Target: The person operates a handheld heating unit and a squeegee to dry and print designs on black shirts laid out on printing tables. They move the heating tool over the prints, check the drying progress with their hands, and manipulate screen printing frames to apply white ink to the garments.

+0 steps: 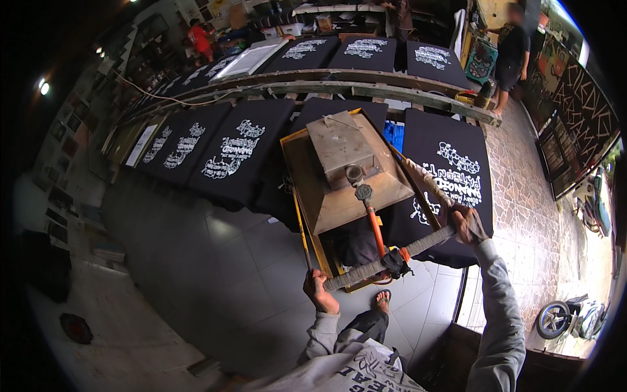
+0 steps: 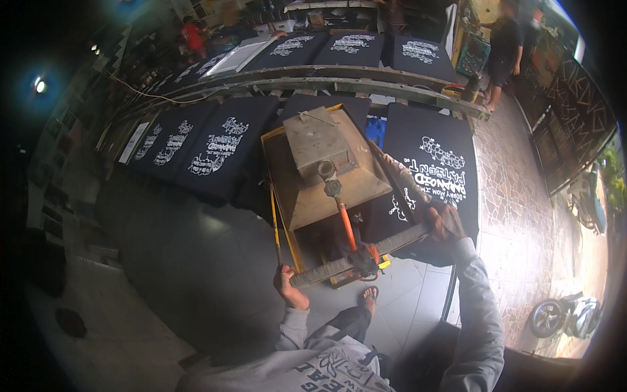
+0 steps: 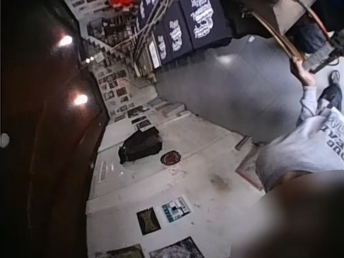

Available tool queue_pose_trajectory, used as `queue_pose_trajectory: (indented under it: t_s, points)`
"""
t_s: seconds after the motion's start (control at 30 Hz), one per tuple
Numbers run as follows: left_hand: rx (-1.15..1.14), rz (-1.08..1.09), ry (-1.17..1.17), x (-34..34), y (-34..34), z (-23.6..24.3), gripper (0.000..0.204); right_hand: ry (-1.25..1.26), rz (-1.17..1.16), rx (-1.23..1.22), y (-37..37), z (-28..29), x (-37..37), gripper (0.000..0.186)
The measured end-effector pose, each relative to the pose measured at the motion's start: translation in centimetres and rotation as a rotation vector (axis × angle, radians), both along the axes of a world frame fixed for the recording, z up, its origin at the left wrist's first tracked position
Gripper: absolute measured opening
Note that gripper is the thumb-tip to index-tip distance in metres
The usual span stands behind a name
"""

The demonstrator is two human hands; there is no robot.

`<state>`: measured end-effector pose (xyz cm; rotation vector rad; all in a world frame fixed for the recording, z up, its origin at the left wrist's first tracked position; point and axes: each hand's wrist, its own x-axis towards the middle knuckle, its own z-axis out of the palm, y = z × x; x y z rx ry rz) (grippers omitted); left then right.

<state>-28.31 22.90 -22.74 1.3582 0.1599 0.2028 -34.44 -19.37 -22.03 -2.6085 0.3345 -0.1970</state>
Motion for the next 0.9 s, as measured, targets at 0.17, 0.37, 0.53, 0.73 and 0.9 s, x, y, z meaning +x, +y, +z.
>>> queue_pose_trajectory:
  t_s: [0.17,0.37,0.53,0.73,0.9]
  points:
    - [-0.057,0.067,0.011,3.2,-0.9,-0.2,0.021,-0.056,-0.065,0.071,0.5,0.4,5.2,0.035]
    - [-0.008,0.134,0.018,6.7,-2.5,-0.5,0.022,-0.152,0.14,0.09,0.0,3.0,9.3,0.031]
    - [0.026,0.135,0.005,9.3,-2.1,-1.5,0.021,-0.172,0.274,0.019,0.8,4.8,12.3,0.025]
    - [-0.027,0.143,0.04,12.6,-3.5,-1.5,0.017,-0.158,0.262,-0.005,-1.1,4.0,15.5,0.03]
    - [-0.056,0.103,0.063,15.0,-5.9,0.0,0.013,-0.111,0.297,-0.022,-4.3,3.2,17.8,0.032]
